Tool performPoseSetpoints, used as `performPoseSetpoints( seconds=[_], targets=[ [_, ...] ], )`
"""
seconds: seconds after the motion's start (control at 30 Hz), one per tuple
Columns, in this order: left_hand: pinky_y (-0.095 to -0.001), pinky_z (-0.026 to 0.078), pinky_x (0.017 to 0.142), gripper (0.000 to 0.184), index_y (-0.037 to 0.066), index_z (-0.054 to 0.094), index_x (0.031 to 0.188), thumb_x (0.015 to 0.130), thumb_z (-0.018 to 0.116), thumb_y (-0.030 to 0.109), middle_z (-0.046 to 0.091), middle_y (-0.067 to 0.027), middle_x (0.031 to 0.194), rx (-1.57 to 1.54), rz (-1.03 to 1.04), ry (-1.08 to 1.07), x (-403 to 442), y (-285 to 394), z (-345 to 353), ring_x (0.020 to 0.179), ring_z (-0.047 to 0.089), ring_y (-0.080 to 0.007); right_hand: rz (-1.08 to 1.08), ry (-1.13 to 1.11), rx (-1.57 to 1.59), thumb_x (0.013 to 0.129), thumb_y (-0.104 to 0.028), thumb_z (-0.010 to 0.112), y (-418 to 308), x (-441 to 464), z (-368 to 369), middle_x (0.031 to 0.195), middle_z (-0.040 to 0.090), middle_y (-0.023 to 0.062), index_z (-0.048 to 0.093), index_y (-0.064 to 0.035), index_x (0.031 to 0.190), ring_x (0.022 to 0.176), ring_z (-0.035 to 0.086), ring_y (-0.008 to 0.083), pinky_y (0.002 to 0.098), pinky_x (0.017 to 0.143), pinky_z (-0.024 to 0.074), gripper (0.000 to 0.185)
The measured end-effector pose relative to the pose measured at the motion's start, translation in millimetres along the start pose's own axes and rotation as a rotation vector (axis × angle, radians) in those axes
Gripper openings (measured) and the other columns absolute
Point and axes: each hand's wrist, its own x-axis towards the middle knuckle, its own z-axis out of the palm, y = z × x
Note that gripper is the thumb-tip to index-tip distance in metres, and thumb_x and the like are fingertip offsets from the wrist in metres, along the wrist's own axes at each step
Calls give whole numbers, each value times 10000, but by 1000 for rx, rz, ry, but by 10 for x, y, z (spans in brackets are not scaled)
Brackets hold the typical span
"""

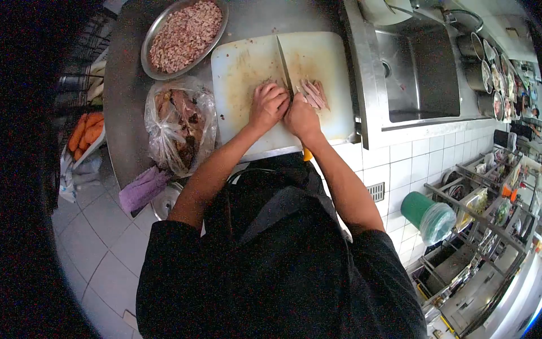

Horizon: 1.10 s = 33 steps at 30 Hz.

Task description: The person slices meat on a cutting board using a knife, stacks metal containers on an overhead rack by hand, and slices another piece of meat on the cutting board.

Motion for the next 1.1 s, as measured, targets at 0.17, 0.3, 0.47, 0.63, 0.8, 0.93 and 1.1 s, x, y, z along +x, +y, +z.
performPoseSetpoints(
  seconds=[0.17,0.3,0.47,0.63,0.8,0.93,1.1],
  targets=[
    [-478,385,1026,152,61,729,943,812,740,136,669,-39,1040,31,-7,16,-32,-2,22,1132,573,-251,-205,52,-170,917,-139,521,138,158,-227,1039,654,344,540,66,1133,1051,638,450,507,1004,449,299],
    [-486,383,1025,151,59,732,944,813,745,135,676,-42,1037,-3,-1,55,-56,-15,38,1106,590,-255,-305,273,-45,933,-141,516,176,3,-276,1100,636,338,545,71,1088,1125,597,439,506,1097,364,264],
    [-446,427,990,115,56,722,911,809,722,110,676,-48,1022,-81,-53,112,-5,25,-277,1074,604,-272,-110,107,51,971,-176,488,158,-383,-189,899,650,357,491,30,1055,885,640,523,596,840,497,222],
    [-438,453,971,165,45,711,937,788,725,114,659,-75,1065,-208,-125,98,-88,-142,-439,1075,599,-303,-27,-3,73,986,-206,475,147,-635,34,772,643,349,453,5,1057,753,640,544,613,713,518,224],
    [-455,438,998,265,73,706,1019,766,750,138,627,-79,1165,-114,28,-133,-195,-106,-562,1150,564,-310,9,29,21,977,-206,487,281,-709,17,781,648,345,463,1,1052,760,649,536,611,718,521,221],
    [-456,427,1016,315,93,693,1060,766,774,172,596,-75,1224,-67,93,-172,-218,-87,-487,1209,529,-309,46,67,-50,974,-205,486,447,-648,-86,784,653,339,470,4,1040,770,655,528,602,717,527,220],
    [-463,427,1032,339,95,683,1066,763,795,197,583,-75,1226,2,42,-156,-196,-85,-411,1216,523,-317,15,35,-20,961,-198,491,308,-707,-220,782,650,340,462,11,1041,787,652,524,599,756,517,226]
  ],
)
